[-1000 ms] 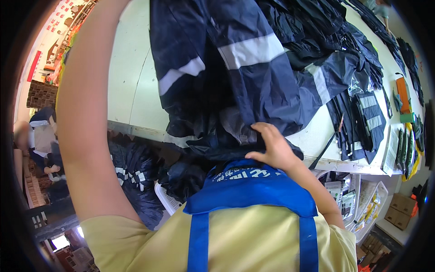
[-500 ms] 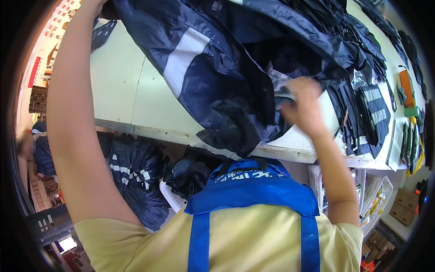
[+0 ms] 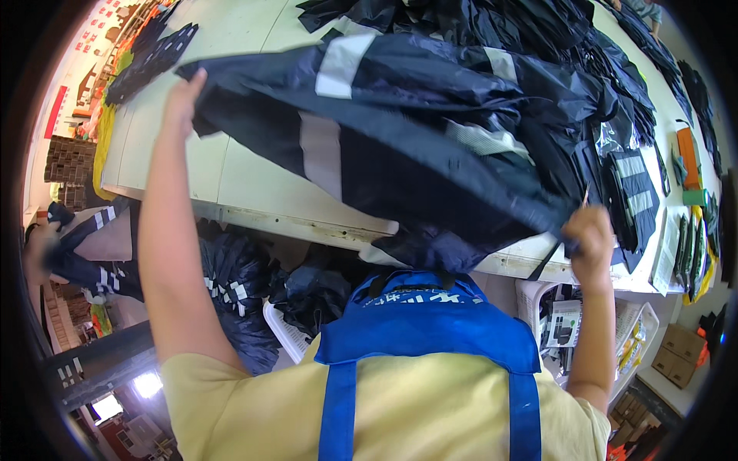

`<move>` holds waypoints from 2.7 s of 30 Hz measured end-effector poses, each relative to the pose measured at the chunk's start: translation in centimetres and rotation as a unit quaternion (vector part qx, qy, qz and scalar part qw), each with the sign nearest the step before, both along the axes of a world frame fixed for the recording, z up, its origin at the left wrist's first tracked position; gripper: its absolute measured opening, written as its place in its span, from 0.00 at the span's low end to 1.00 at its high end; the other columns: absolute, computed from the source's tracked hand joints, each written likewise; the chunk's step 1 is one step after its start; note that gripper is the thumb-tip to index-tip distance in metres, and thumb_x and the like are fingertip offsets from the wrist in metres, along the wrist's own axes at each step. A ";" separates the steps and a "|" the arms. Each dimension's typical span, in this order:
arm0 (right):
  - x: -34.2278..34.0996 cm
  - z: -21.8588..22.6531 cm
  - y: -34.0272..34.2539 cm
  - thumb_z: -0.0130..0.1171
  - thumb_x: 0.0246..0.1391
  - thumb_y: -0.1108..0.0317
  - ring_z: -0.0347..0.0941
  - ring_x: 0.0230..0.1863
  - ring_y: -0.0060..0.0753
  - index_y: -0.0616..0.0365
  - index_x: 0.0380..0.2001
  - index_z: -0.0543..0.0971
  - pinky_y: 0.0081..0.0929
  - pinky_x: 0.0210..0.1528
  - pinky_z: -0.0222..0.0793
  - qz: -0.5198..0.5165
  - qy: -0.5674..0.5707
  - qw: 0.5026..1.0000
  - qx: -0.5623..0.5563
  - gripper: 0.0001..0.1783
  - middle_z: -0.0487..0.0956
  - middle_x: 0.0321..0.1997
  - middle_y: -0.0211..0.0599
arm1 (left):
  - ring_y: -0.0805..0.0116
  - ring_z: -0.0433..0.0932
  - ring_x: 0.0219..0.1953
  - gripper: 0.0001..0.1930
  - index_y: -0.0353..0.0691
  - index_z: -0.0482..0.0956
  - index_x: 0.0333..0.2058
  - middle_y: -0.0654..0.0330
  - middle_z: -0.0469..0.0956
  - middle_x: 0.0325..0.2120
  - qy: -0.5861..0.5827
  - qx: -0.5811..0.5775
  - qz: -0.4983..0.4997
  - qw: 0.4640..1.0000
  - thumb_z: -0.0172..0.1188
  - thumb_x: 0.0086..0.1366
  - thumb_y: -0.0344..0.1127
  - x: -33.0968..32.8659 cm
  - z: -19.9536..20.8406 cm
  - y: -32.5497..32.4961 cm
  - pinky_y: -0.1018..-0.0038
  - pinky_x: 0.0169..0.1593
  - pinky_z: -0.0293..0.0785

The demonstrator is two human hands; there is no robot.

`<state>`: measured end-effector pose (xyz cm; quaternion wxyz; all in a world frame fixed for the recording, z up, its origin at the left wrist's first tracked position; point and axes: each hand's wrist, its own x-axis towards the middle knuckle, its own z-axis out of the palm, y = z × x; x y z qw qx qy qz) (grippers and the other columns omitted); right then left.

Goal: The person folds a dark blue jacket with reflective stripes on a white table. They smooth the fabric, fold the sleeves, and fold the body into a compact rectangle. The person then places the folded jacket into a clear plastic bag and sets it aside.

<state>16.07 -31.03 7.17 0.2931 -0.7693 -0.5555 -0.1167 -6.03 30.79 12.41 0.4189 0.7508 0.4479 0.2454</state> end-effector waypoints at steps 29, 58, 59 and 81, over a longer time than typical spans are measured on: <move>-11.6 -4.7 24.8 0.61 0.52 0.57 0.72 0.27 0.33 0.59 0.27 0.79 0.30 0.32 0.66 0.109 0.514 0.838 -0.146 0.15 0.76 0.22 0.40 | 0.73 0.73 0.44 0.23 0.40 0.69 0.56 0.56 0.74 0.47 -0.078 0.047 -0.074 0.993 0.57 0.61 0.23 -3.0 -1.8 -20.4 0.80 0.48 0.70; 1.9 -13.3 1.4 0.60 0.46 0.68 0.73 0.40 0.49 0.60 0.32 0.79 0.37 0.44 0.69 -0.181 0.267 0.925 -0.204 0.09 0.76 0.34 0.44 | 0.52 0.68 0.54 0.22 0.40 0.73 0.50 0.54 0.74 0.47 0.137 0.401 -0.195 0.885 0.63 0.55 0.32 1.0 -8.8 -24.9 0.59 0.59 0.61; 2.1 -13.5 1.9 0.60 0.46 0.68 0.73 0.39 0.49 0.60 0.31 0.79 0.37 0.44 0.69 -0.198 0.253 0.929 -0.182 0.09 0.76 0.34 0.44 | 0.54 0.70 0.54 0.19 0.39 0.76 0.47 0.54 0.76 0.45 0.092 0.271 -0.287 0.914 0.62 0.55 0.33 2.6 -8.5 -28.1 0.62 0.59 0.63; 7.2 -15.7 2.6 0.67 0.38 0.67 0.75 0.33 0.47 0.59 0.26 0.79 0.37 0.37 0.69 -0.098 0.334 0.865 -0.362 0.10 0.78 0.26 0.43 | 0.56 0.78 0.33 0.11 0.38 0.80 0.22 0.52 0.79 0.28 0.231 -0.006 -0.500 0.835 0.71 0.44 0.38 13.0 -24.1 -31.1 0.66 0.36 0.72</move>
